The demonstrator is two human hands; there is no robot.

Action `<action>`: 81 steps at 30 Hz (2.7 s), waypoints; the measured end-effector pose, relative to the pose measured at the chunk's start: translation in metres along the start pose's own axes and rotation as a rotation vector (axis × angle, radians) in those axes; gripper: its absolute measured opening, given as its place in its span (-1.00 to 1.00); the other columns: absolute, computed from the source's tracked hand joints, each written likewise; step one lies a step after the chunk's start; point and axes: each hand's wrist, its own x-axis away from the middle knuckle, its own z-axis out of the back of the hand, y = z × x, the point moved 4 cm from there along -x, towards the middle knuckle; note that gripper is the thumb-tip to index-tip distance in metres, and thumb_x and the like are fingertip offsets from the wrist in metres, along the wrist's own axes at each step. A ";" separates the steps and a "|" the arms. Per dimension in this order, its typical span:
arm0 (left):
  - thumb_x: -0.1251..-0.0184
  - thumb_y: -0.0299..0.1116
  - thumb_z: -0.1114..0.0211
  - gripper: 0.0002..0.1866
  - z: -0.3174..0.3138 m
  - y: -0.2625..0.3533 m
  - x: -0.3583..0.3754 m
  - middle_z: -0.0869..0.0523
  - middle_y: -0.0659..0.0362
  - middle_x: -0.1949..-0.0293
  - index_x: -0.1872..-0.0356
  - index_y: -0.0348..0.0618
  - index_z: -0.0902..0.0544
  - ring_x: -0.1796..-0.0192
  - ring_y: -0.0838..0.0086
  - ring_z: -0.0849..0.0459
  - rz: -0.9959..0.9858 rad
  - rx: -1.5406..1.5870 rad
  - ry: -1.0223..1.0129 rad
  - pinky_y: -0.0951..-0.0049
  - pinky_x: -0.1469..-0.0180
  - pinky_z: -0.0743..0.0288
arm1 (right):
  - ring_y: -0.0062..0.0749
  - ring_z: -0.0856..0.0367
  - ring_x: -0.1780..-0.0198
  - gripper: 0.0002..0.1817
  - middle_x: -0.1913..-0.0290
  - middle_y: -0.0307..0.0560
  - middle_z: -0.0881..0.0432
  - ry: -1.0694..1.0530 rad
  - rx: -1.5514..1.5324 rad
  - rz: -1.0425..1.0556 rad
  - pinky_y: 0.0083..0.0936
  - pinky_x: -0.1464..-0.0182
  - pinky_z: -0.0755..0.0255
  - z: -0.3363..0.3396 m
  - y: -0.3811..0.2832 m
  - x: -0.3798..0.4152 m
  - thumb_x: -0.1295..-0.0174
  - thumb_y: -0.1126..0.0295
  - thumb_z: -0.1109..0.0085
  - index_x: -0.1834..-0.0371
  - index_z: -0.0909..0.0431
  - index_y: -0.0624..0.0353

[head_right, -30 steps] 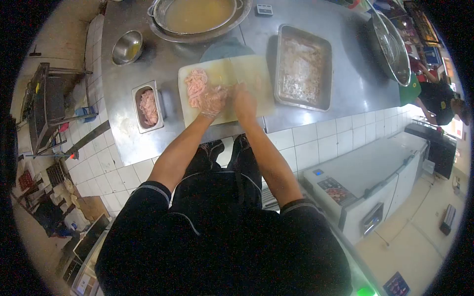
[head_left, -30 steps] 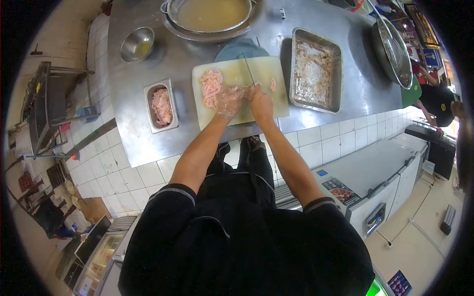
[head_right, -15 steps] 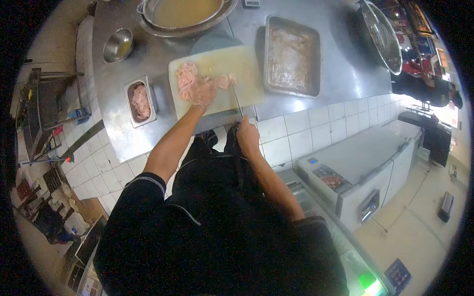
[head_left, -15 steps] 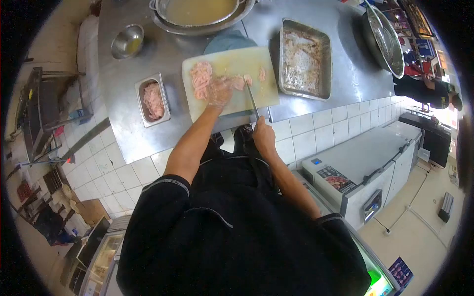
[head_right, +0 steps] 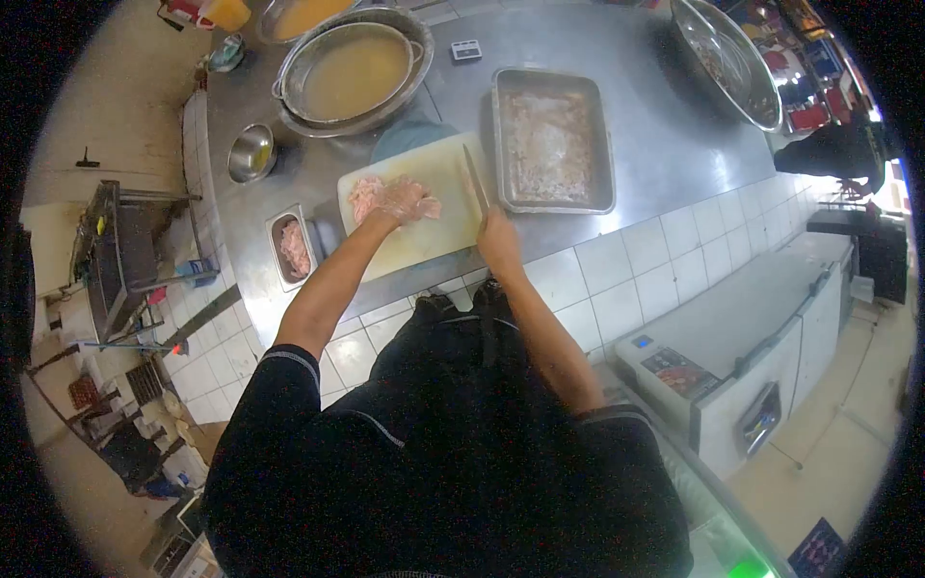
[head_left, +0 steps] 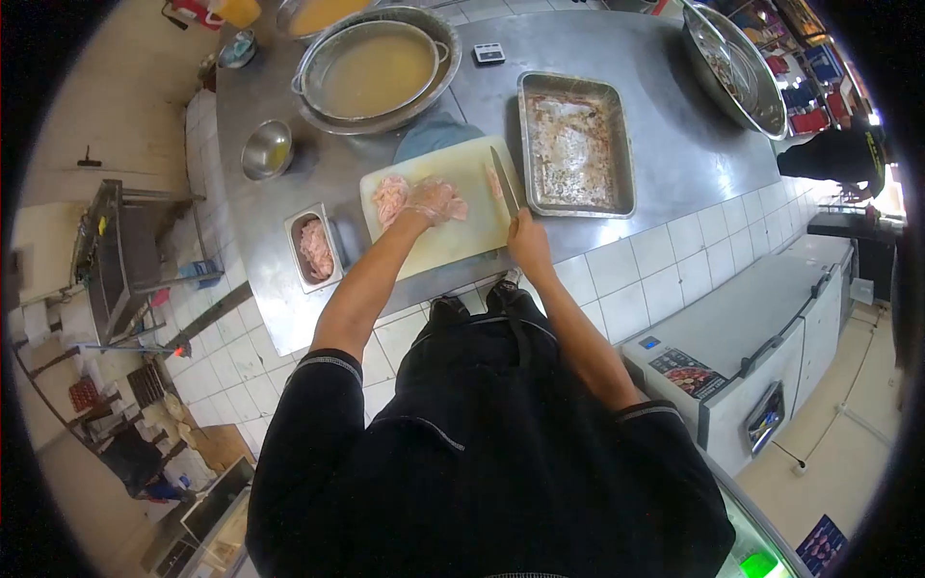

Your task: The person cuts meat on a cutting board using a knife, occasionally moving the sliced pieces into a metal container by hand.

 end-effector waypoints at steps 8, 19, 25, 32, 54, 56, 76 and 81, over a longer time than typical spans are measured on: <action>-0.31 -0.17 -0.37 -0.75 0.015 0.004 -0.002 -0.73 0.07 0.45 0.24 -0.16 -0.67 0.37 0.36 -0.72 0.147 0.580 0.105 0.27 0.28 -0.58 | 0.48 -0.59 0.23 -0.82 0.39 0.47 -0.60 0.033 -0.188 -0.032 0.20 0.22 -0.41 0.033 0.017 0.023 -0.41 0.38 -0.05 0.22 -0.44 0.31; -0.30 -0.21 -0.39 -0.74 -0.003 0.023 0.016 -0.70 0.07 0.52 0.27 -0.21 -0.64 0.45 0.31 -0.72 0.498 0.933 0.361 0.20 0.36 -0.57 | 0.52 -0.57 0.31 -0.79 0.45 0.47 -0.59 0.096 -0.183 -0.022 0.24 0.29 -0.43 0.040 0.025 0.031 -0.44 0.33 -0.02 0.21 -0.44 0.30; -0.17 -0.25 -0.40 -0.73 -0.057 -0.008 0.060 -0.71 0.01 0.36 0.20 -0.19 -0.66 0.24 0.06 -0.70 0.610 0.371 0.449 0.04 0.14 -0.54 | 0.43 -0.63 0.34 -0.80 0.46 0.44 -0.62 -0.042 -0.043 -0.027 0.23 0.30 -0.47 0.016 -0.006 0.041 -0.45 0.34 0.01 0.15 -0.43 0.28; -0.07 -0.49 -0.33 -0.77 -0.032 0.034 0.068 -0.71 0.00 0.23 0.19 -0.15 -0.69 0.09 0.02 -0.65 0.116 0.323 0.743 0.02 -0.02 -0.46 | 0.39 -0.64 0.39 -0.81 0.50 0.38 -0.63 -0.101 0.048 0.018 0.21 0.31 -0.47 -0.022 -0.047 0.028 -0.45 0.35 0.01 0.15 -0.42 0.28; -0.04 -0.41 -0.33 -0.84 -0.057 0.011 0.059 -0.69 0.20 0.38 0.33 0.08 -0.77 0.27 0.24 -0.69 0.033 0.127 0.723 0.22 0.16 -0.55 | 0.25 -0.71 0.31 -0.80 0.39 0.32 -0.68 -0.285 0.260 0.030 0.09 0.29 -0.56 -0.062 -0.042 0.024 -0.41 0.39 0.06 0.02 -0.39 0.28; -0.06 -0.39 -0.32 -0.85 -0.053 0.013 0.060 -0.68 0.21 0.41 0.33 0.10 -0.76 0.29 0.26 -0.69 0.032 0.095 0.732 0.21 0.19 -0.55 | 0.27 -0.70 0.31 -0.80 0.40 0.33 -0.68 -0.306 0.258 -0.014 0.13 0.28 -0.54 -0.054 -0.025 0.056 -0.42 0.38 0.06 0.03 -0.38 0.28; 0.02 -0.37 -0.33 -0.69 -0.035 0.012 0.069 -0.76 0.22 0.31 0.18 0.11 -0.81 0.23 0.31 -0.73 0.070 0.190 0.720 0.22 0.17 -0.62 | 0.31 -0.68 0.39 -0.78 0.48 0.31 -0.66 -0.171 0.238 0.228 0.13 0.34 -0.54 -0.052 -0.037 -0.022 -0.41 0.41 0.05 0.02 -0.45 0.31; 0.02 -0.36 -0.33 -0.70 -0.048 0.003 0.065 -0.75 0.25 0.32 0.19 0.14 -0.81 0.26 0.30 -0.71 0.104 0.228 0.694 0.19 0.20 -0.60 | 0.22 -0.69 0.48 -0.80 0.54 0.27 -0.65 -0.187 0.283 0.312 0.08 0.45 -0.55 -0.084 -0.039 -0.050 -0.45 0.37 0.09 0.08 -0.45 0.29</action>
